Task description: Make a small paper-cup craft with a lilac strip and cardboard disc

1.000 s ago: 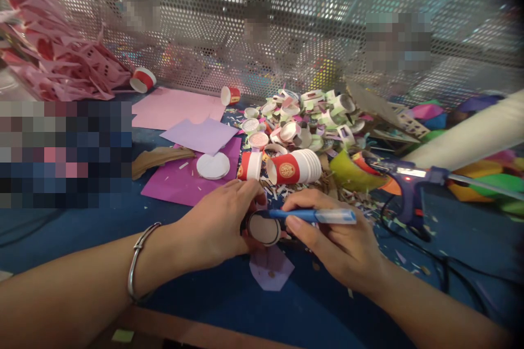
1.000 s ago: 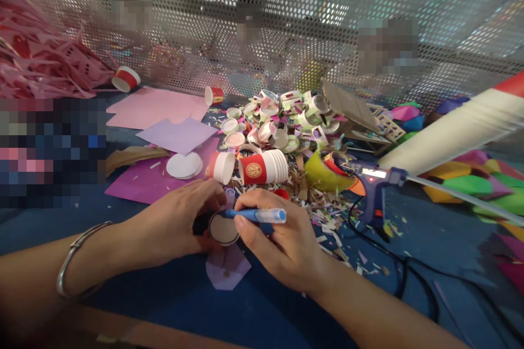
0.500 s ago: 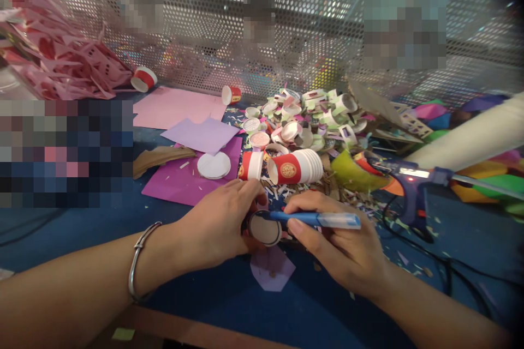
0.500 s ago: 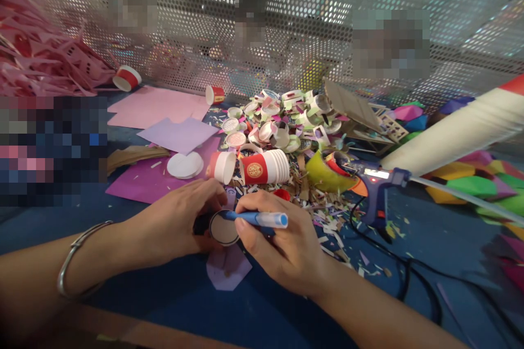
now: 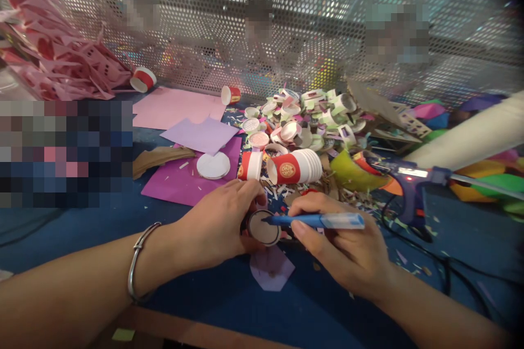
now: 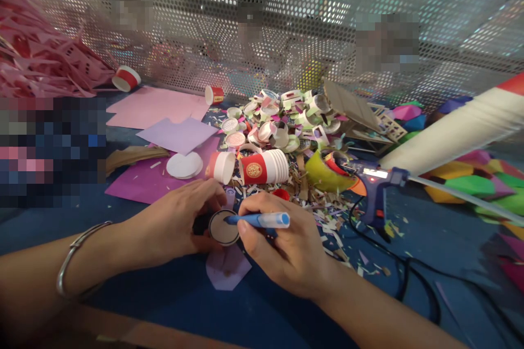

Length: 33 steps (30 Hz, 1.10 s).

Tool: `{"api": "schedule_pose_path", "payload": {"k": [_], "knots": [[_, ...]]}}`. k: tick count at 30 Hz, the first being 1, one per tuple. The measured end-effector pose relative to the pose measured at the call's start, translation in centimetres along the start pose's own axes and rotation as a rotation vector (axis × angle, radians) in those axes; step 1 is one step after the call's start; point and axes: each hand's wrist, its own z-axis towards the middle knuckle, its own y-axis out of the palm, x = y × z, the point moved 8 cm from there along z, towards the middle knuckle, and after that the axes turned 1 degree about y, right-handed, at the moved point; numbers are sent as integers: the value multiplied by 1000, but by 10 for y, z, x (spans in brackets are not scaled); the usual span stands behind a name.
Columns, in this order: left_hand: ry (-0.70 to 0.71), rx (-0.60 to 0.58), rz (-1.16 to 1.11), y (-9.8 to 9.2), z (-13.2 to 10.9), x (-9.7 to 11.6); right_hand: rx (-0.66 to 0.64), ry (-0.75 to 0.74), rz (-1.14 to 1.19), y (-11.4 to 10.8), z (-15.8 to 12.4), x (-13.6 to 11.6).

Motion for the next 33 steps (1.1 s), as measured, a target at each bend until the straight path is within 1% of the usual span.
{"api": "schedule_pose_path", "payload": {"k": [5,10,17,26,29,33], "knots": [[14,3,4,-2,0,2,9,-37,-8,0,2,-6],[3,-25,-4,-2,2,4,-39,-28,10,3,3,-9],[4,-31,-7,-3,0,5,-94,-12,52,4,0,-9],[8,-21,-4,-3,0,4,-93,-3,67,0,-2,-4],[12,-14,-8,-3,1,4,-100,28,83,-1,-3,2],[27,2,1,-3,1,4,-77,59,68,-4,-3,7]]}}
